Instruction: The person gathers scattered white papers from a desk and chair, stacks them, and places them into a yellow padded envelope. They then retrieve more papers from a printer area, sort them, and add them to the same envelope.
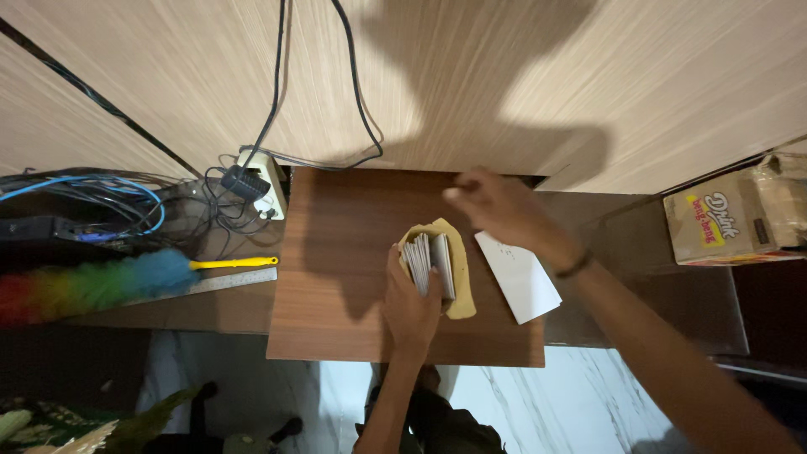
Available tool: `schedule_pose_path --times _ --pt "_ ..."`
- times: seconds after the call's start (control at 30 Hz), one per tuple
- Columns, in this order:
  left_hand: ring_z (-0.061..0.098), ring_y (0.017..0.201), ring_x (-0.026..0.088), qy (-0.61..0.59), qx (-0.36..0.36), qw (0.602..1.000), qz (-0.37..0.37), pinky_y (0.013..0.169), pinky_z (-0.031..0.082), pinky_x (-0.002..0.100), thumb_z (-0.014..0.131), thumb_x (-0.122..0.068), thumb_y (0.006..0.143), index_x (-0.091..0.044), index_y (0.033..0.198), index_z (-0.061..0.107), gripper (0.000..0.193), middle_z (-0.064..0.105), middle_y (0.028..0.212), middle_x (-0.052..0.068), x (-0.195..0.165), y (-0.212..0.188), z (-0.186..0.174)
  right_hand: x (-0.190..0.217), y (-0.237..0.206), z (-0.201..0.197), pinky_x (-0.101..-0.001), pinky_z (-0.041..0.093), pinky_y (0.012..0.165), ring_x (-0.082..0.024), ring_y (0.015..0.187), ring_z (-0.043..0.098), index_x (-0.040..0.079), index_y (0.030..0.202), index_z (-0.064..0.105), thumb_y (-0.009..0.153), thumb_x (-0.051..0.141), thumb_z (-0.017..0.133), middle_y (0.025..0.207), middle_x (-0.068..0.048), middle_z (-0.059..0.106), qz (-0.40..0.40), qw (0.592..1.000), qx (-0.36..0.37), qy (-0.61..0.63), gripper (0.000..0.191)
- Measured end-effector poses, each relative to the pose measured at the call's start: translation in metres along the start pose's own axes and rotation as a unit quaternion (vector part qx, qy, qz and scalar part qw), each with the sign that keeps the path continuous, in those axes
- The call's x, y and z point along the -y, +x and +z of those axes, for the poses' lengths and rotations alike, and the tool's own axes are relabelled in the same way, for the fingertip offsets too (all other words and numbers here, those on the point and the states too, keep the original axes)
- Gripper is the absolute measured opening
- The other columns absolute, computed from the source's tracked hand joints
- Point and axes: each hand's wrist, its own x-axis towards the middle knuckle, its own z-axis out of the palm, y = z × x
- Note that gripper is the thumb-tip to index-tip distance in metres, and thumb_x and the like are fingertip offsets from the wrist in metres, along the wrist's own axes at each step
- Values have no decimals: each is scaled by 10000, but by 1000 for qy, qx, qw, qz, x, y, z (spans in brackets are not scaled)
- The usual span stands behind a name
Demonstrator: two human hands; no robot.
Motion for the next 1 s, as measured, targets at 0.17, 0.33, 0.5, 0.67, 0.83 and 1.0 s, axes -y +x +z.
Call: schedule_pose_path --times 0.17,0.33,0.5,0.67,0.83,1.0 --pt "663 1167 366 30 27 996 -80 999 516 492 677 -354 914 -74 1568 232 839 588 1377 219 -4 0 -9 -131 -32 35 -417 544 734 -267 893 684 44 1319 561 819 622 627 1023 -151 690 159 984 -65 56 766" --pt "663 1111 409 37 32 997 -52 947 549 496 831 -452 762 -50 1523 223 1054 553 1369 256 -10 -2 -15 -209 -61 105 -477 522 848 -331 1052 634 -12 1341 529 650 675 785 1147 -218 646 211 974 -31 -79 1008" --pt "692 1049 401 86 27 995 -42 876 580 503 809 -424 782 -51 1517 213 1016 577 1323 258 -6 3 -3 -207 -65 127 -548 470 983 -389 1219 564 -31 1374 495 524 711 917 1275 -260 594 276 935 -91 -203 1205" --pt "711 1038 395 71 8 997 17 840 604 497 742 -299 839 -28 1509 231 885 622 1296 243 6 1 7 -209 -70 123 -498 509 977 -390 1183 613 -15 1342 557 683 598 864 1207 -251 654 282 939 -149 -126 951" --pt "710 1041 405 45 25 999 -4 853 594 502 717 -274 867 -49 1510 250 826 591 1338 244 6 -2 5 -229 -79 118 -456 609 799 -314 901 755 -14 1349 580 893 433 707 1111 -220 725 144 977 -124 94 651" --pt "678 1097 431 17 13 1000 -10 903 564 504 723 -265 873 -68 1515 282 804 607 1358 238 -8 -8 -8 -214 -114 61 -391 607 704 -213 845 725 -19 1265 667 931 362 691 1028 -174 764 151 957 -86 231 507"
